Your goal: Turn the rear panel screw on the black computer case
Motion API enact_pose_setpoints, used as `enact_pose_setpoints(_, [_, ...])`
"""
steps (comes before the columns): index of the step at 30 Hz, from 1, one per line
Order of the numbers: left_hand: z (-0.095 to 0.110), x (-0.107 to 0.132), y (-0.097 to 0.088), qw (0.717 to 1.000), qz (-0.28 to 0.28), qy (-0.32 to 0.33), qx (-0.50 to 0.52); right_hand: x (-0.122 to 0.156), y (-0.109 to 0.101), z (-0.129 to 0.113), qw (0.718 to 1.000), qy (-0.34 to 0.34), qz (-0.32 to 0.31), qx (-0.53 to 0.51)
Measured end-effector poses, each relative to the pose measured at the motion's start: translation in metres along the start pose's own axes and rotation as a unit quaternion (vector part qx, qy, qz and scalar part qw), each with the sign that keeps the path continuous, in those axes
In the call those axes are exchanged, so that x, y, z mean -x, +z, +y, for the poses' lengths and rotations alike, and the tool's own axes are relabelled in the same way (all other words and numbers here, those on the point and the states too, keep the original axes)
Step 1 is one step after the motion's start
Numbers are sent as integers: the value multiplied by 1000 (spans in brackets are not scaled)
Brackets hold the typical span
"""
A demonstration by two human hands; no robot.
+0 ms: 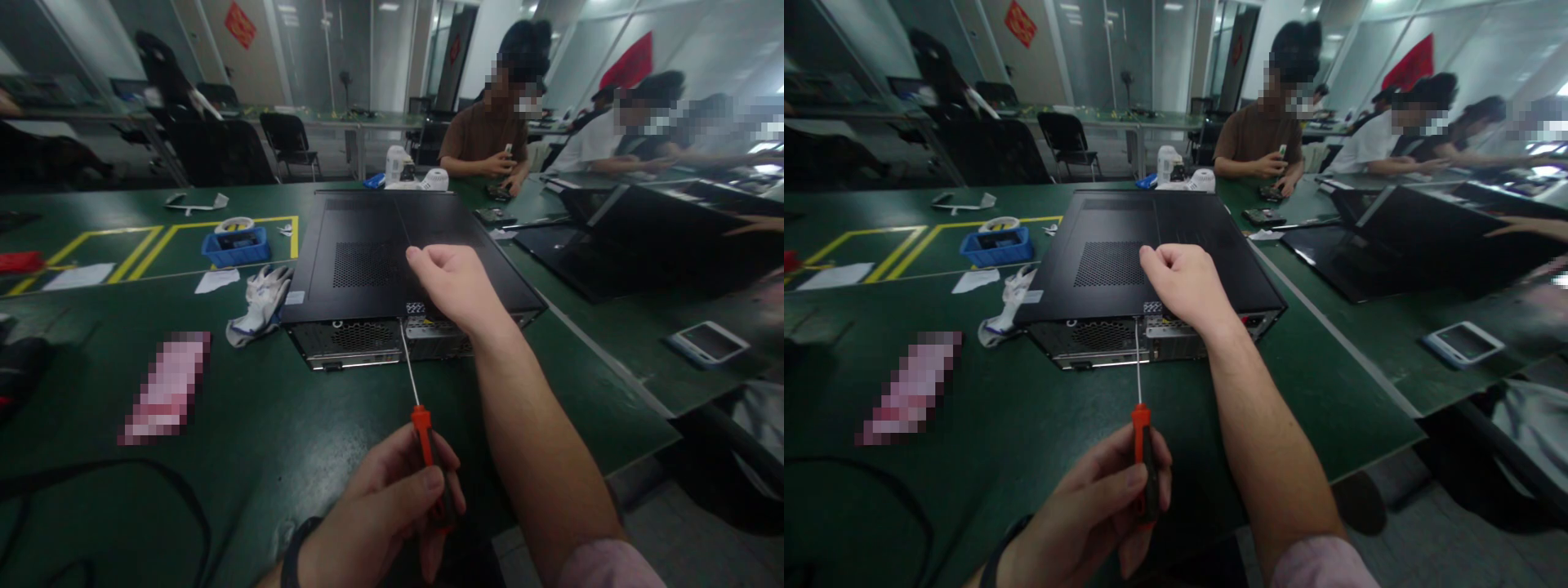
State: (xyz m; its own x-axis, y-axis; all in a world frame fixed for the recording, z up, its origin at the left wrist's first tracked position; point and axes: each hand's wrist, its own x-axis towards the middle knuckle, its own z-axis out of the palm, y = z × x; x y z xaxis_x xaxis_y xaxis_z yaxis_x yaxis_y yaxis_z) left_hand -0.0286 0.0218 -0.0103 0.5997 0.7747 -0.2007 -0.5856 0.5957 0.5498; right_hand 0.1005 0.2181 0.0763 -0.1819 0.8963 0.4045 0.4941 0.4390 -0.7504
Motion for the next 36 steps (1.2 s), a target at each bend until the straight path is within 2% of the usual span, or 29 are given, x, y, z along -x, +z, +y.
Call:
enact_pose_setpoints(9, [0,-2,4,998,6,8,-63,-1,0,1,1000,-7,1,-4])
enact_pose_setpoints(17, [2,-1,6,996,29,15,-77,0,0,-1,1000,-1,0,0])
enact_pose_setpoints(25, [6,0,10,996,60,-5,-62,0,0,-1,1000,4,1,8])
enact_pose_setpoints(30, [4,-1,7,999,42,-10,-13,1,0,-3,1000,4,1,9])
enact_pose_setpoints(36, [4,1,8,998,27,7,-62,0,0,-2,1000,-2,1,4])
